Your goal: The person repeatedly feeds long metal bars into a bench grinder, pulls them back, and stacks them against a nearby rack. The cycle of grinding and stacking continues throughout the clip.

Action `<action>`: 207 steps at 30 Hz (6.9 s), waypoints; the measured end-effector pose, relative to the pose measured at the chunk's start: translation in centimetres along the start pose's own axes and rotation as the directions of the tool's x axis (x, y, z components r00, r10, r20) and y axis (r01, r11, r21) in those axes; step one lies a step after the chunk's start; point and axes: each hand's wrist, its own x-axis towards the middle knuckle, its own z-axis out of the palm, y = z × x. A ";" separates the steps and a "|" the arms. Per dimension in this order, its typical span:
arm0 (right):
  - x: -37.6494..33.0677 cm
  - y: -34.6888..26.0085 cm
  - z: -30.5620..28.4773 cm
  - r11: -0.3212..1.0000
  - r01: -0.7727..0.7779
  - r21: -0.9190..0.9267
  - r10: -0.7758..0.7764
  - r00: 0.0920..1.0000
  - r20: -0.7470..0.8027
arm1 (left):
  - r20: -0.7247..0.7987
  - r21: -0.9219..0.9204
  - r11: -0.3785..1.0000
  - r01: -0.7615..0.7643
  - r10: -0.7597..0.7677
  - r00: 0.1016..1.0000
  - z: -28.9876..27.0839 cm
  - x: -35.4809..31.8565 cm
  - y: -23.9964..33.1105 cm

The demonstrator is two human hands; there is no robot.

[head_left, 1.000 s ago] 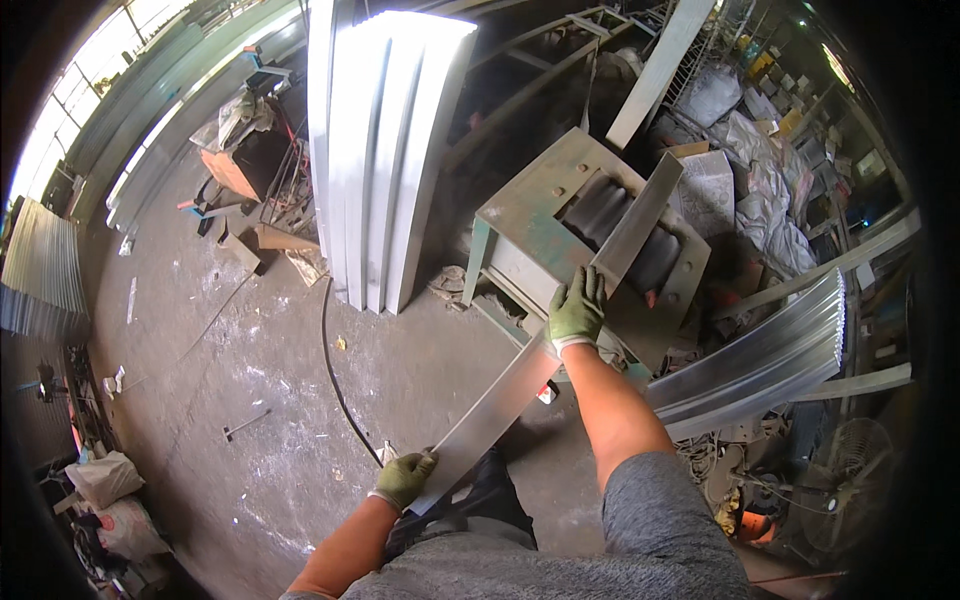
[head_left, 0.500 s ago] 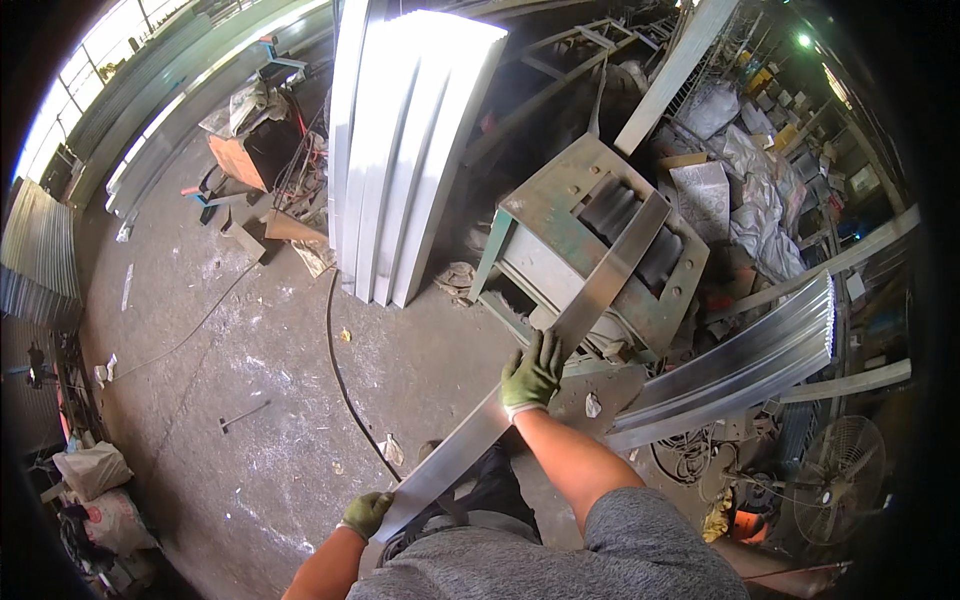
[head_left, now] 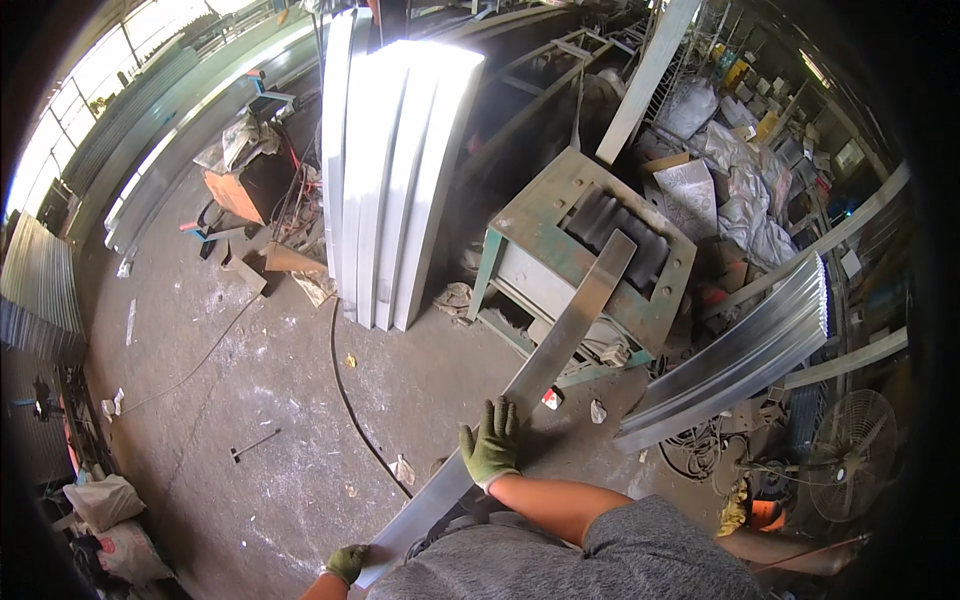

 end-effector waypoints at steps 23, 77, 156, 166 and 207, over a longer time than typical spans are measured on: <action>27.7 21.3 -10.6 0.996 0.090 0.005 -0.081 0.910 -0.406 | 0.006 0.107 0.939 -0.326 0.328 0.945 2.0 29.1 62.5; 22.3 17.0 -5.8 0.996 0.040 -0.078 -0.075 0.854 -0.515 | 0.058 0.025 0.969 -0.244 0.243 0.968 4.7 24.7 51.8; 26.1 11.4 -19.0 0.916 0.378 -0.132 -0.383 0.924 -0.010 | 0.227 -0.430 0.771 -0.469 0.596 0.770 -4.8 11.7 35.3; 21.7 10.0 -13.8 0.866 0.492 -0.091 -0.500 0.842 -0.201 | 0.197 0.097 0.937 -0.334 0.311 0.930 -2.8 7.9 33.2; 16.6 15.3 -10.8 0.919 0.289 0.268 -0.115 0.848 -0.518 | 0.017 0.356 0.800 -0.482 0.511 0.860 1.8 21.3 44.6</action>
